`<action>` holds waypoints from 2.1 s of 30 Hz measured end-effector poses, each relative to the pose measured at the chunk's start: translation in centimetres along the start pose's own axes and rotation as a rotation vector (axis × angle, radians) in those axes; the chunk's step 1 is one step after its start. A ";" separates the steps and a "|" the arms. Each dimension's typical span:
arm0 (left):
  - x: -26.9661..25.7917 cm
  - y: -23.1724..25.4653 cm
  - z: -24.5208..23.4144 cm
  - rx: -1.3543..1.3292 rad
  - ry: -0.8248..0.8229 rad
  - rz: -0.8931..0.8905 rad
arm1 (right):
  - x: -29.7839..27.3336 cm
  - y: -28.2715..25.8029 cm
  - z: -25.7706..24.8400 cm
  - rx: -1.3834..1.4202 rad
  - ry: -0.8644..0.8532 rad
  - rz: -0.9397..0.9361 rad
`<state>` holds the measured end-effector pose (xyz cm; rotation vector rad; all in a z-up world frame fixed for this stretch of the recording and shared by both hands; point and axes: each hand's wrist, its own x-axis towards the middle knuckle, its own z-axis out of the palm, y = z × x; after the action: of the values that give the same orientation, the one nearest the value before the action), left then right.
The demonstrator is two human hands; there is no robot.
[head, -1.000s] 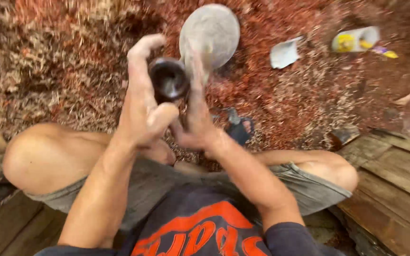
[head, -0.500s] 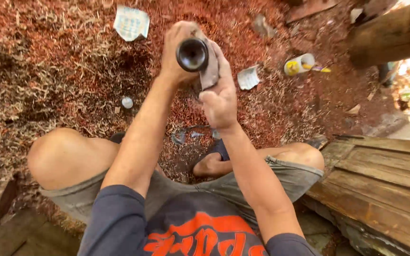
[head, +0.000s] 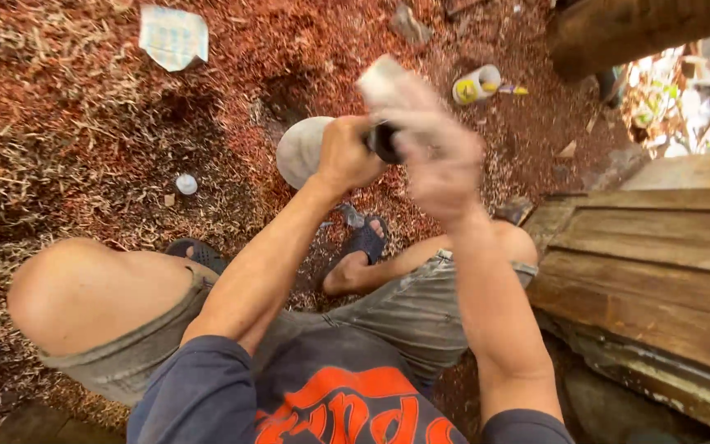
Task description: Sand a carved wooden object using a small piece of sandpaper by hand.
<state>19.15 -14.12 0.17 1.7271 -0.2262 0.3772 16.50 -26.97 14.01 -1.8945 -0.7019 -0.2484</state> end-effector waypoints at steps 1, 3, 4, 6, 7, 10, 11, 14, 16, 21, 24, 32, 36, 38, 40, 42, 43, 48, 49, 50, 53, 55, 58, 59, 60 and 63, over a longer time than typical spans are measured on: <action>-0.7 -0.2 0.3 -0.009 -0.042 0.046 | -1.0 1.0 0.7 -0.162 -0.134 0.011; -1.6 -1.4 1.6 0.073 -0.082 0.021 | -3.0 0.0 1.7 -0.200 -0.078 0.034; -1.7 -1.9 2.1 0.172 -0.099 0.015 | -3.7 -0.5 2.1 -0.230 -0.027 0.022; -1.1 -0.5 1.7 0.135 -0.095 0.020 | -5.9 0.1 1.4 -0.360 -0.059 -0.066; -0.7 0.2 1.7 0.100 -0.096 0.033 | -7.1 0.3 0.9 -0.492 -0.085 -0.158; -1.4 1.4 2.6 0.026 -0.142 0.049 | -6.3 1.3 -0.7 -0.494 -0.091 -0.062; -2.0 0.8 3.3 0.020 -0.147 0.040 | -5.7 0.6 -0.9 -0.496 -0.095 -0.051; -2.8 -0.3 4.3 0.112 -0.113 0.010 | -6.4 -1.4 -1.8 -0.618 -0.241 -0.072; -2.1 -0.2 3.4 0.042 -0.226 0.118 | -9.5 -2.2 -3.3 -0.790 -0.349 -0.204; -1.0 0.8 1.3 0.058 -0.277 0.053 | -14.4 -0.7 -9.9 -0.760 0.047 -0.144; -2.3 1.8 1.8 0.040 -0.336 0.107 | -13.4 -0.7 -8.5 -0.669 0.211 -0.132; -6.2 2.0 4.1 -0.045 -0.469 0.186 | -10.3 -0.2 -6.0 -0.243 -0.228 -0.048; -5.9 0.6 3.5 0.113 -0.497 0.281 | -12.8 1.0 -7.6 -0.349 -0.093 0.015; -5.8 -0.6 3.0 0.189 -0.372 0.366 | -13.5 0.8 -7.6 -0.410 -0.082 0.012; -5.8 -1.9 3.1 0.263 -0.396 0.373 | -14.5 0.5 -7.8 -0.544 -0.076 -0.068; -5.7 -2.2 3.5 0.252 -0.376 0.390 | -13.4 -0.9 -7.6 -0.667 -0.181 -0.057; -5.7 -2.3 3.7 0.241 -0.361 0.417 | -12.9 -1.7 -7.5 -0.795 -0.279 -0.049; -5.7 -2.5 4.8 0.246 -0.363 0.403 | -7.9 -3.7 -4.8 -1.327 -0.834 0.002; -5.6 -2.5 5.0 0.245 -0.374 0.394 | -7.1 -3.4 -4.4 -1.547 -1.045 -0.034; -5.4 -2.6 5.3 0.233 -0.373 0.398 | -6.9 -3.9 -4.6 -1.557 -1.049 -0.026; -4.5 -2.8 5.5 0.289 -0.362 0.402 | -6.5 -5.3 -5.7 -1.681 -1.296 -0.302; -4.2 -2.6 5.1 0.251 -0.412 0.346 | -7.3 -6.5 -7.2 -1.647 -1.340 -0.346; -4.7 -2.4 6.1 0.262 -0.376 0.329 | -7.3 -5.5 -6.3 -1.744 -1.394 -0.296; -4.8 -3.0 6.4 0.266 -0.376 0.329 | -7.3 -3.7 -5.1 -1.743 -1.390 -0.298; -5.0 -3.3 6.9 0.313 -0.418 0.311 | -7.4 -2.1 -4.1 -1.767 -1.372 -0.235; -4.6 -5.1 6.4 0.294 -0.524 0.260 | -7.1 -1.4 -2.6 -1.788 -1.358 -0.181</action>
<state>17.50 -19.72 -7.20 2.0717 -0.8136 0.1401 10.31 -31.48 12.87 -3.6787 -1.9324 0.6747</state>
